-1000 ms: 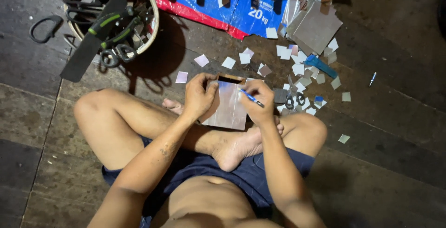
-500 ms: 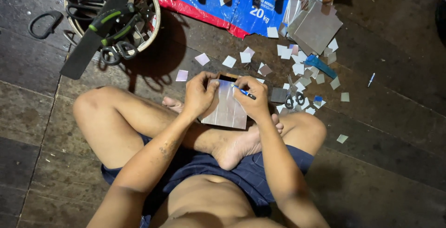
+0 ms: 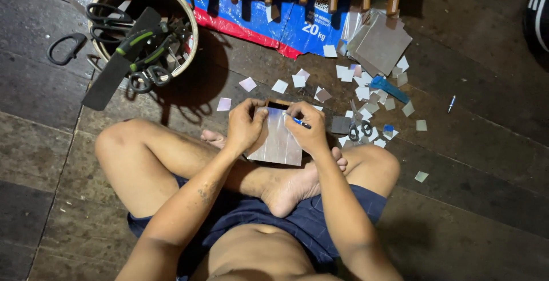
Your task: Marking and cutting reflective sheets to size for insertion into wooden frames.
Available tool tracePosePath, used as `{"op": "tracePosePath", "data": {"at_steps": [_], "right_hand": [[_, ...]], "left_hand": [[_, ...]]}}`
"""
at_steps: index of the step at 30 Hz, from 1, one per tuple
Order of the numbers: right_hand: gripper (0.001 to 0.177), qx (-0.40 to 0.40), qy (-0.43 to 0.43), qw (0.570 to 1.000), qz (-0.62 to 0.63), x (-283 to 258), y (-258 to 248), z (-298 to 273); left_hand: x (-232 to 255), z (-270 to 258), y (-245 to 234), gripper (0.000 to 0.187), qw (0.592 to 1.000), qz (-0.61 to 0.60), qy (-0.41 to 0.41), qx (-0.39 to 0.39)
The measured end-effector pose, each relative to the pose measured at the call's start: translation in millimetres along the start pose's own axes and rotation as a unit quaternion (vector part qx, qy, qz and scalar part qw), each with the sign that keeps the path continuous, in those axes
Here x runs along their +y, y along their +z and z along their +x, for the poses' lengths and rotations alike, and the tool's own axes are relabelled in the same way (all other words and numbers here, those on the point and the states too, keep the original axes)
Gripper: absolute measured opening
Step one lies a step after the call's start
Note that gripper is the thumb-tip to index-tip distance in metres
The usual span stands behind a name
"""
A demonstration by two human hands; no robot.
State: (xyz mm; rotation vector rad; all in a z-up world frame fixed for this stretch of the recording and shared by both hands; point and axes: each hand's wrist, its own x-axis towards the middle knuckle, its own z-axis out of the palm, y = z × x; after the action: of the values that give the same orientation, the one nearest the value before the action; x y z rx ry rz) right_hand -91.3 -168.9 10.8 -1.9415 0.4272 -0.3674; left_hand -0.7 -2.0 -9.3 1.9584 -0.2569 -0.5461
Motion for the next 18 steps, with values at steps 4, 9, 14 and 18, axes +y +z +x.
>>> {"op": "tracePosePath", "data": {"at_steps": [4,9,14,18], "right_hand": [[0.015,0.006,0.005,1.0,-0.008,-1,-2,3],[0.011,0.111,-0.024,0.984,0.137,0,-4,-13],[0.014,0.169,0.032,0.98,0.102,-6,-37,-63],[0.067,0.11,0.152,0.948,0.256,-41,-26,-91]], "left_hand": [[7,1,0,0.018,1.0,0.0,-0.003,-0.001],[-5,3,1,0.016,1.0,-0.007,-0.021,-0.012],[4,9,-8,0.019,0.994,-0.091,-0.056,-0.01],[38,2,-10,0.024,0.966,-0.239,-0.099,-0.022]]}}
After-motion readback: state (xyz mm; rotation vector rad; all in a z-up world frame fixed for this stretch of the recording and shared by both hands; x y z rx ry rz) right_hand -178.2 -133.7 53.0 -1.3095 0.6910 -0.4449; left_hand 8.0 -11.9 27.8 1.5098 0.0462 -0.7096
